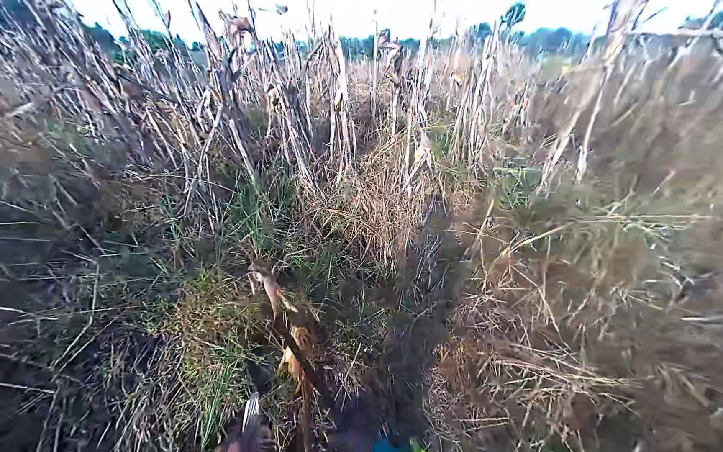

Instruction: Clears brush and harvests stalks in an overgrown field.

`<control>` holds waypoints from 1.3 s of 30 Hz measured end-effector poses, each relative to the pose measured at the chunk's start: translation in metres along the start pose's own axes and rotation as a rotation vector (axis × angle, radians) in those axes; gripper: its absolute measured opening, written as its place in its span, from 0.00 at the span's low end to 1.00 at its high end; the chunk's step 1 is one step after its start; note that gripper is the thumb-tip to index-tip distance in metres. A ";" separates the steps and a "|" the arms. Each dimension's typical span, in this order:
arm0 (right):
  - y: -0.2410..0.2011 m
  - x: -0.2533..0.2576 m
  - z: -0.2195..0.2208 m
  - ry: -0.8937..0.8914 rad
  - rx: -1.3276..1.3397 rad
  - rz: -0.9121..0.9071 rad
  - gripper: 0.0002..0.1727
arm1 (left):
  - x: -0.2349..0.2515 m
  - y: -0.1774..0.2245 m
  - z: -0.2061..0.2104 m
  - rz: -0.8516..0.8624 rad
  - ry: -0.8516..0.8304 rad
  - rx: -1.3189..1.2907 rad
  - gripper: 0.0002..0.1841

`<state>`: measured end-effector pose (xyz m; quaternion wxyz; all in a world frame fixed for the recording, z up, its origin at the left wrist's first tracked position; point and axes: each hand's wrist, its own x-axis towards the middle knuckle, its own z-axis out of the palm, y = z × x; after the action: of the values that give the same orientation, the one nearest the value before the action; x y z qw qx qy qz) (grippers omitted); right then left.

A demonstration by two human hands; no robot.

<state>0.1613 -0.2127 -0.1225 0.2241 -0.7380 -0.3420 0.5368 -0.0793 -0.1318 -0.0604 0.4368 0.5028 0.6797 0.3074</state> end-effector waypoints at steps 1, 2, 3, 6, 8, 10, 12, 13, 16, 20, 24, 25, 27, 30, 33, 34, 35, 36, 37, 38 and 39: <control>0.012 -0.010 0.007 -0.027 0.067 -0.043 0.31 | -0.007 -0.018 -0.021 -0.072 0.014 -0.084 0.21; 0.017 -0.025 0.014 -0.059 0.115 -0.086 0.28 | -0.017 -0.036 -0.036 -0.110 0.026 -0.146 0.19; 0.015 -0.041 0.019 -0.076 0.138 -0.132 0.24 | -0.030 -0.050 -0.043 -0.123 0.029 -0.196 0.16; -0.006 -0.074 0.043 -0.121 0.082 -0.354 0.23 | -0.080 -0.069 -0.051 -0.084 0.001 -0.255 0.12; -0.020 -0.078 0.065 -0.144 0.076 -0.506 0.23 | -0.106 -0.070 -0.043 -0.050 0.059 -0.304 0.10; -0.029 -0.081 0.078 -0.173 0.040 -0.568 0.24 | -0.127 -0.070 -0.030 -0.043 0.096 -0.345 0.09; -0.040 -0.083 0.081 -0.214 -0.028 -0.570 0.25 | -0.139 -0.069 -0.024 -0.054 0.104 -0.364 0.08; -0.044 -0.084 0.083 -0.228 -0.064 -0.584 0.25 | -0.141 -0.070 -0.025 -0.064 0.106 -0.384 0.08; -0.044 -0.091 0.083 -0.269 -0.186 -0.606 0.28 | -0.150 -0.075 -0.029 -0.080 0.117 -0.498 0.08; -0.030 -0.089 0.085 -0.284 -0.356 -0.593 0.32 | -0.154 -0.079 -0.034 -0.028 0.026 -0.448 0.09; -0.022 -0.090 0.080 -0.281 -0.392 -0.610 0.31 | -0.150 -0.085 -0.027 0.003 -0.102 -0.271 0.10; -0.021 -0.090 0.079 -0.287 -0.381 -0.608 0.31 | -0.148 -0.086 -0.025 0.015 -0.114 -0.236 0.11; -0.016 -0.087 0.076 -0.295 -0.335 -0.608 0.32 | -0.146 -0.088 -0.021 0.032 -0.133 -0.196 0.13; -0.010 -0.083 0.071 -0.299 -0.282 -0.579 0.33 | -0.146 -0.083 -0.016 0.055 -0.173 -0.152 0.14; -0.004 -0.076 0.069 -0.301 -0.211 -0.544 0.31 | -0.142 -0.083 -0.011 0.112 -0.206 -0.094 0.14; -0.002 -0.074 0.069 -0.301 -0.195 -0.540 0.31 | -0.140 -0.083 -0.010 0.122 -0.209 -0.085 0.13; -0.002 -0.072 0.068 -0.299 -0.194 -0.535 0.31 | -0.138 -0.082 -0.010 0.125 -0.211 -0.076 0.13; -0.004 -0.072 0.067 -0.296 -0.206 -0.526 0.31 | -0.137 -0.079 -0.009 0.123 -0.209 -0.066 0.13; -0.006 -0.071 0.067 -0.293 -0.224 -0.513 0.31 | -0.136 -0.077 -0.010 0.117 -0.207 -0.053 0.14; -0.009 -0.069 0.068 -0.293 -0.239 -0.505 0.31 | -0.135 -0.073 -0.012 0.104 -0.208 -0.029 0.15; -0.013 -0.069 0.070 -0.295 -0.243 -0.493 0.30 | -0.135 -0.068 -0.014 0.086 -0.210 0.014 0.16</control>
<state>0.0790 -0.2580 -0.0925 0.2056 -0.5685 -0.6010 0.5228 -0.1049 -0.2805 -0.0747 0.4884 0.5639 0.6101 0.2668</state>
